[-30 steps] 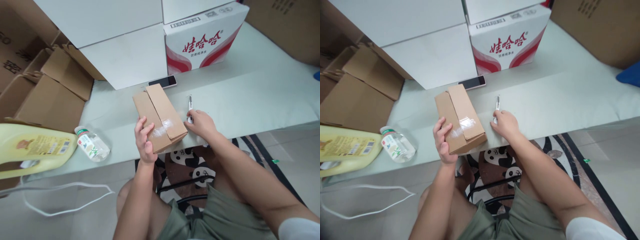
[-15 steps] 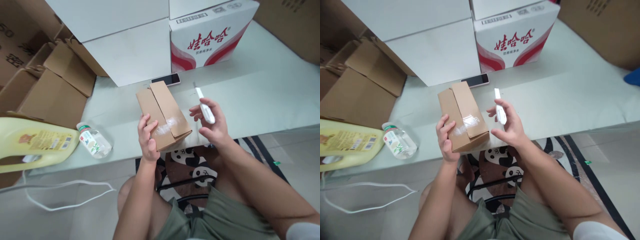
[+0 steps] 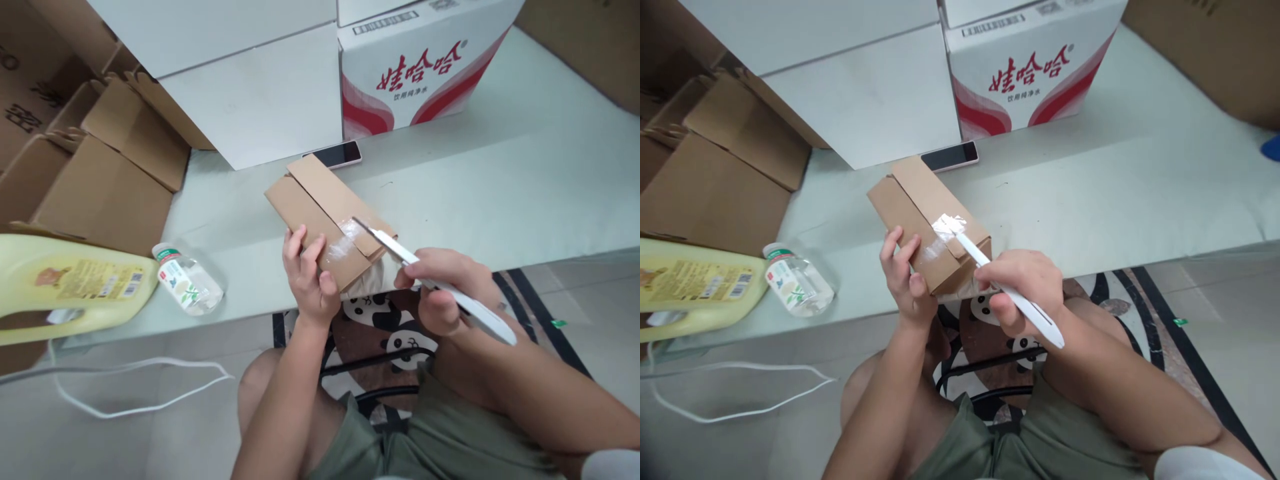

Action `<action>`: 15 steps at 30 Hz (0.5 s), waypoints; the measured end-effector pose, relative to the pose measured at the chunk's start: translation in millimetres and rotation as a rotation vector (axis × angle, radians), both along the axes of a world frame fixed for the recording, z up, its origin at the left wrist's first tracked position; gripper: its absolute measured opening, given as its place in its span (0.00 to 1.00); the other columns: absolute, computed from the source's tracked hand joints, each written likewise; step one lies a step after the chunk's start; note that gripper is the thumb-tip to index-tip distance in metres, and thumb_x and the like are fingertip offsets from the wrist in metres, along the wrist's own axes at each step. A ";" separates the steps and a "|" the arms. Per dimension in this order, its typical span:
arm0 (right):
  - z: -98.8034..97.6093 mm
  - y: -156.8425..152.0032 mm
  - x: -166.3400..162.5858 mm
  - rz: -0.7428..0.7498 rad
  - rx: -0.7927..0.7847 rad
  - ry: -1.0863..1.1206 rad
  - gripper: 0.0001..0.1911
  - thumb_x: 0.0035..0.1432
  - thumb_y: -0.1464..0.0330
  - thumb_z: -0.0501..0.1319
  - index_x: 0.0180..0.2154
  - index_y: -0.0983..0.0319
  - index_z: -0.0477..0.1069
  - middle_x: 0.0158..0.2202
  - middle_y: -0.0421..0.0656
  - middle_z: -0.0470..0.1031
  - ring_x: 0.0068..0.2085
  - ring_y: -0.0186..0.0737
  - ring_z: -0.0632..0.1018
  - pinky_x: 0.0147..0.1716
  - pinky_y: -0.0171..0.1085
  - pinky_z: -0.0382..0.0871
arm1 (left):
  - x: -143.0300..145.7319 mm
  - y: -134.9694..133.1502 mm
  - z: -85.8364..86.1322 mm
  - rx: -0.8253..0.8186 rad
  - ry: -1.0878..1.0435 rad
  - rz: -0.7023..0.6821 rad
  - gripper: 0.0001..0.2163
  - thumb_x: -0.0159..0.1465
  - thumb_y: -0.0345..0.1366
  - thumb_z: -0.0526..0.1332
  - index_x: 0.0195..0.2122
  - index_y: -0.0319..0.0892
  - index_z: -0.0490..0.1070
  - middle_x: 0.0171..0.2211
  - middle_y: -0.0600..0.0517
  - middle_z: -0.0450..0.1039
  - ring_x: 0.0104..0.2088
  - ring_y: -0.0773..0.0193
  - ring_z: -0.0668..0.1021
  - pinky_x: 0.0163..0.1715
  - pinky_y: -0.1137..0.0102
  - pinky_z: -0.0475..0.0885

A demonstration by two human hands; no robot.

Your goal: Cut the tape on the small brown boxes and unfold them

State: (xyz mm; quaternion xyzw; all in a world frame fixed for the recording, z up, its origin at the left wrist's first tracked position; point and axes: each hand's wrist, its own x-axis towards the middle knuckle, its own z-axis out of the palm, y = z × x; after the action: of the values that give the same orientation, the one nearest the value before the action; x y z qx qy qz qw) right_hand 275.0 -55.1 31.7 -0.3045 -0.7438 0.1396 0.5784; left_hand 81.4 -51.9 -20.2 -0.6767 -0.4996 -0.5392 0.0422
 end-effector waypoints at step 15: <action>4.2 -1.8 -8.1 0.016 0.169 -0.087 0.08 0.65 0.70 0.54 0.35 0.56 0.70 0.17 0.36 0.67 0.16 0.34 0.66 0.19 0.38 0.59 | -2.2 -1.2 1.4 -0.029 0.018 -0.006 0.21 0.73 0.44 0.45 0.55 0.42 0.72 0.61 0.40 0.67 0.64 0.50 0.69 0.66 0.49 0.62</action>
State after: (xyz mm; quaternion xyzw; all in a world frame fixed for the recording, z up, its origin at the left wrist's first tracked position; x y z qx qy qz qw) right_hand 266.9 -56.8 35.9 -0.2544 -0.7797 0.0676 0.5682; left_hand 79.2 -53.1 -18.9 -0.6834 -0.5050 -0.5260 0.0351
